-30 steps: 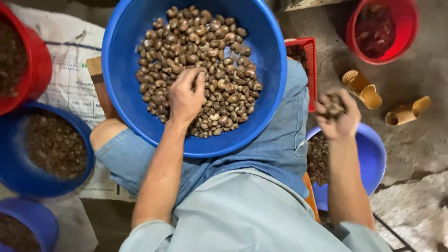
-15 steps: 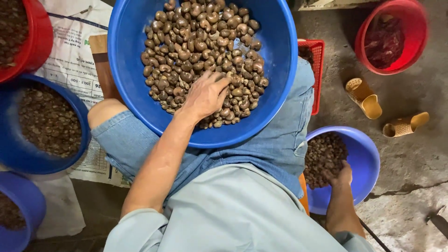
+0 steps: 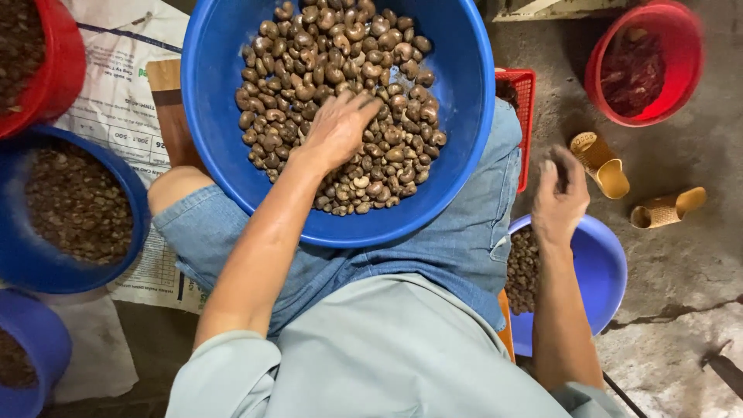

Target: The person sits with a large blue basin of cashew nuts on their lap and sorts the nuts by hand, moving them between the main basin and smaller blue and red basins nearby.

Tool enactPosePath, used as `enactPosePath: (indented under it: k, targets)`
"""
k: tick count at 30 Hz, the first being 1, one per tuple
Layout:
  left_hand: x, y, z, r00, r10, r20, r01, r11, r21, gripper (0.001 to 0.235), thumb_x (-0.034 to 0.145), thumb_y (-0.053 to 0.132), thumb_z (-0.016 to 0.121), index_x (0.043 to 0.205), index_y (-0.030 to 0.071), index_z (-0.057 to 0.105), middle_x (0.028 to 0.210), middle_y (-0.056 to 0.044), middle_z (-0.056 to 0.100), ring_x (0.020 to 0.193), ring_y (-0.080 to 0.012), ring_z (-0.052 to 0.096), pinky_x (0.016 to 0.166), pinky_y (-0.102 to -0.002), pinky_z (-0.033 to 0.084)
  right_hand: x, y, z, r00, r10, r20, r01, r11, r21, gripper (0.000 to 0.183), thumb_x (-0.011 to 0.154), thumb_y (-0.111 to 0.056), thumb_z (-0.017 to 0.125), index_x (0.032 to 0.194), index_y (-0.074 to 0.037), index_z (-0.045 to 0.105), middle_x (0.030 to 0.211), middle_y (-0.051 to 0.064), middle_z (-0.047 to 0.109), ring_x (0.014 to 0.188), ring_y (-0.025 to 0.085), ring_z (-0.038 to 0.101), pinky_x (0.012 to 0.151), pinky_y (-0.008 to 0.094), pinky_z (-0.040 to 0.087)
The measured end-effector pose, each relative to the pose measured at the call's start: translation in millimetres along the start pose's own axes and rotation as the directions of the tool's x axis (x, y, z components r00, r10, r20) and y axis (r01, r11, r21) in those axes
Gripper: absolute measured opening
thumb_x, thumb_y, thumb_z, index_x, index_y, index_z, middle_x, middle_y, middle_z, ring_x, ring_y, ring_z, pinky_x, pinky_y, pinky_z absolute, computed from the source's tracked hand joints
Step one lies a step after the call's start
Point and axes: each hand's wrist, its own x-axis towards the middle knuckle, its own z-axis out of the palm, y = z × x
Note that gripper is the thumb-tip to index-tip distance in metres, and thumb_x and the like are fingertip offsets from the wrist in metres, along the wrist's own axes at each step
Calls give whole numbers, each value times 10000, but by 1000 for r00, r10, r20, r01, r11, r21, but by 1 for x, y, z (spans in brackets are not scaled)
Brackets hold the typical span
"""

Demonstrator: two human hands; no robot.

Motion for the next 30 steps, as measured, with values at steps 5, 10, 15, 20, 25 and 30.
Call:
enactPosePath:
  k: [5, 10, 15, 20, 25, 30]
  targets:
    - [18, -26, 10, 957, -287, 48, 289, 957, -28, 716, 895, -134, 482, 1552, 139, 398, 1657, -142, 267, 1501, -397, 252, 1216, -623, 131, 37, -110, 30, 920, -372, 128, 370, 928, 40, 236, 971, 122, 646, 1207, 114, 656, 1146, 254, 698, 1009, 334, 679, 924, 418, 578]
    - [4, -50, 1, 946, -254, -204, 230, 964, -134, 514, 915, -87, 496, 1394, 74, 585, 1474, -223, 515, 1250, -437, 510, 1025, -602, 414, 45, -135, 69, 861, -462, 212, 489, 866, -100, 419, 989, -4, 719, 1363, 76, 548, 1331, 248, 584, 1237, 369, 556, 1102, 483, 472]
    - [-21, -53, -48, 825, -216, -522, 123, 970, -208, 306, 1004, 6, 559, 1293, -20, 656, 1338, -252, 650, 1229, -400, 627, 1038, -505, 518, 20, -113, 76, 933, -273, 236, 316, 934, -165, 628, 1008, -78, 708, 1515, 67, 367, 1525, 310, 398, 1439, 472, 384, 1230, 565, 321]
    - [-33, -49, -63, 748, -179, -640, 87, 981, -173, 223, 956, -18, 647, 1174, -2, 688, 1111, -172, 735, 891, -285, 717, 748, -402, 615, -15, -80, 87, 983, -80, 167, 129, 944, -303, 734, 1018, -139, 651, 1547, 130, 219, 1587, 374, 331, 1498, 492, 340, 1276, 566, 204]
    - [-43, -70, -75, 617, -223, -754, 290, 956, -46, 349, 986, 7, 697, 1320, 72, 618, 1322, -201, 625, 1220, -394, 575, 1007, -544, 475, -9, -71, 83, 975, -89, 201, 144, 950, -278, 684, 1003, -83, 625, 1550, 113, 264, 1584, 352, 373, 1491, 483, 375, 1249, 642, 164]
    - [-71, -81, -84, 619, -262, -740, 328, 943, -60, 514, 1022, 56, 702, 1458, 15, 432, 1350, -259, 549, 1159, -486, 581, 1011, -575, 462, 57, -51, 80, 948, -131, 289, 195, 960, -202, 707, 997, -61, 598, 1590, 62, 233, 1628, 324, 350, 1525, 447, 355, 1256, 635, 134]
